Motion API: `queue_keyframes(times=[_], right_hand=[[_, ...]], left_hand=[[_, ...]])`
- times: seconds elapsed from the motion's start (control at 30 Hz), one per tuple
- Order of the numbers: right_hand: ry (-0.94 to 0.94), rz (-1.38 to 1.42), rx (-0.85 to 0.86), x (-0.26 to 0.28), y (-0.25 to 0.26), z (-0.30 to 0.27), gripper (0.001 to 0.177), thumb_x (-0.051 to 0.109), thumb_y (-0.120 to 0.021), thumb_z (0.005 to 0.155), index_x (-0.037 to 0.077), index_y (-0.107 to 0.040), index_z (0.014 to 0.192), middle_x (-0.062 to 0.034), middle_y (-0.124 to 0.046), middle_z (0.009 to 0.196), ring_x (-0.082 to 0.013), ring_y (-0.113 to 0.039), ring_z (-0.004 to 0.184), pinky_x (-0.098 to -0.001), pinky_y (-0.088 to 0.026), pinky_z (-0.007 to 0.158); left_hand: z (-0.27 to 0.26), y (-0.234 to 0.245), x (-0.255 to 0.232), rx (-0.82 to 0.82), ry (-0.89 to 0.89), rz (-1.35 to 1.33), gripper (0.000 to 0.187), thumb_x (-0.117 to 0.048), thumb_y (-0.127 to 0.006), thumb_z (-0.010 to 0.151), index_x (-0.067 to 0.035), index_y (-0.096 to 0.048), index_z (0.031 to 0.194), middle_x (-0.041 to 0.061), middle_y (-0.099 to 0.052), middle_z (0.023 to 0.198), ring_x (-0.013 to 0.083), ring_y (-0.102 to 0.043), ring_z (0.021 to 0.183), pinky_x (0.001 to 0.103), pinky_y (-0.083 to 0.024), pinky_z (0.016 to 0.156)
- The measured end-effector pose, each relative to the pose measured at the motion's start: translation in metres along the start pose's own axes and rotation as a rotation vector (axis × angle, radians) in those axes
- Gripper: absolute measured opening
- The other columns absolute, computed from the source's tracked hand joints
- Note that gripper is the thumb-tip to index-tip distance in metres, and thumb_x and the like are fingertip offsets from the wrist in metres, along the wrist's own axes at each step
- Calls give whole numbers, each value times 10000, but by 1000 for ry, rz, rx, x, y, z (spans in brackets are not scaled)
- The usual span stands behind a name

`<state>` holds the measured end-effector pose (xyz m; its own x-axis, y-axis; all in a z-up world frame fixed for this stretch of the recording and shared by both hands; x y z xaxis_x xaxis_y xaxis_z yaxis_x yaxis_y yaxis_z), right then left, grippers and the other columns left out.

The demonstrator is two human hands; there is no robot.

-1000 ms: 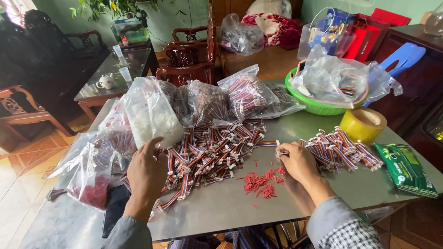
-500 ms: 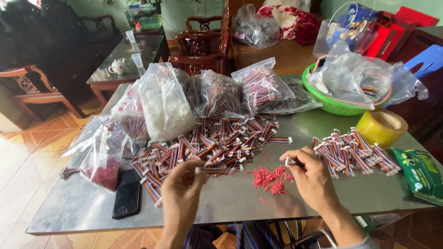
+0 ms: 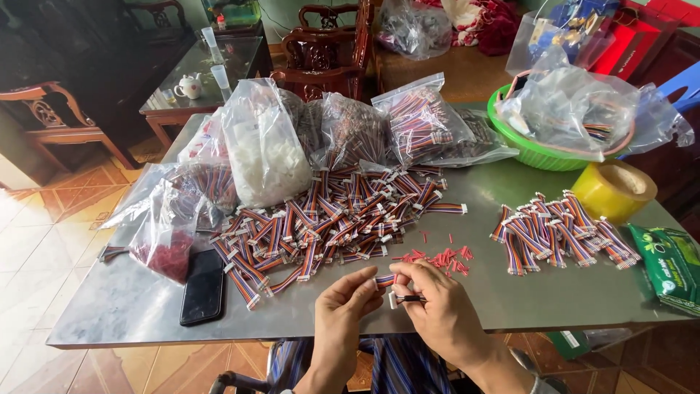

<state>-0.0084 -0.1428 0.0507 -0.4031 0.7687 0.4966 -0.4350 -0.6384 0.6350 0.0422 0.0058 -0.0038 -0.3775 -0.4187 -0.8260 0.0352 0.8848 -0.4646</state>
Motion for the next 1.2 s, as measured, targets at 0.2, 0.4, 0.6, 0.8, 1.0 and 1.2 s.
queue_keyframes(times=[0.2, 0.4, 0.6, 0.8, 1.0, 1.2], right_hand=[[-80, 217, -3, -1, -6, 4, 283, 12, -746, 838, 134, -789, 1090, 23, -582, 890, -99, -609, 792, -225, -536, 669], [53, 318, 8, -14, -20, -8, 495, -44, -729, 874, 170, -710, 1320, 0, -478, 920, -143, -538, 856, -244, -519, 770], [-371, 211, 196, -4, 2, 2, 90, 231, -603, 847, 148, -605, 881, 13, -569, 909, -109, -520, 747, -272, -392, 495], [-263, -85, 282, -26, -16, -6, 316, 209, -546, 997, 120, -427, 719, 1, -488, 668, -173, -425, 588, -397, -359, 525], [-281, -44, 256, -32, -30, -8, 324, 161, -532, 995, 107, -404, 703, -29, -495, 643, -174, -420, 554, -417, -332, 520], [-219, -119, 223, -34, -36, -11, 263, 161, -544, 984, 100, -449, 747, -70, -550, 706, -263, -533, 528, -461, -397, 524]], left_hand=[[2, -3, 5, 62, 19, -110, 282, 6, -744, 865, 84, -739, 1135, 180, -745, 913, 243, -708, 775, 349, -610, 806], [19, 7, 31, 204, 141, -244, 217, -4, -684, 932, 59, -732, 1134, 170, -766, 971, 230, -730, 820, 303, -614, 781], [6, -6, 14, 68, 51, -166, 222, 36, -748, 872, 91, -749, 1088, 227, -779, 922, 238, -696, 752, 317, -603, 770], [1, -9, 10, 94, 28, -90, 197, 22, -755, 868, 87, -758, 1053, 222, -788, 900, 264, -726, 779, 343, -614, 783], [6, -8, 19, 78, 27, -106, 182, 25, -770, 852, 88, -764, 1023, 223, -786, 864, 277, -737, 749, 370, -622, 683], [12, -8, 22, 74, -45, 18, 97, 20, -766, 884, 56, -774, 975, 157, -782, 864, 183, -693, 758, 293, -588, 706]])
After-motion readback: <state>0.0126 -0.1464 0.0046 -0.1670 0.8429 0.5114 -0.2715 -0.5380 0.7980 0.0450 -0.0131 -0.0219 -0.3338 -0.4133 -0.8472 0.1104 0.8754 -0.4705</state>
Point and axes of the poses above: each hand's wrist, its own z-axis towards the middle knuckle, its own y-axis out of the back of the hand, x = y × z, the point moved 5 cm from there along z, towards the middle knuckle
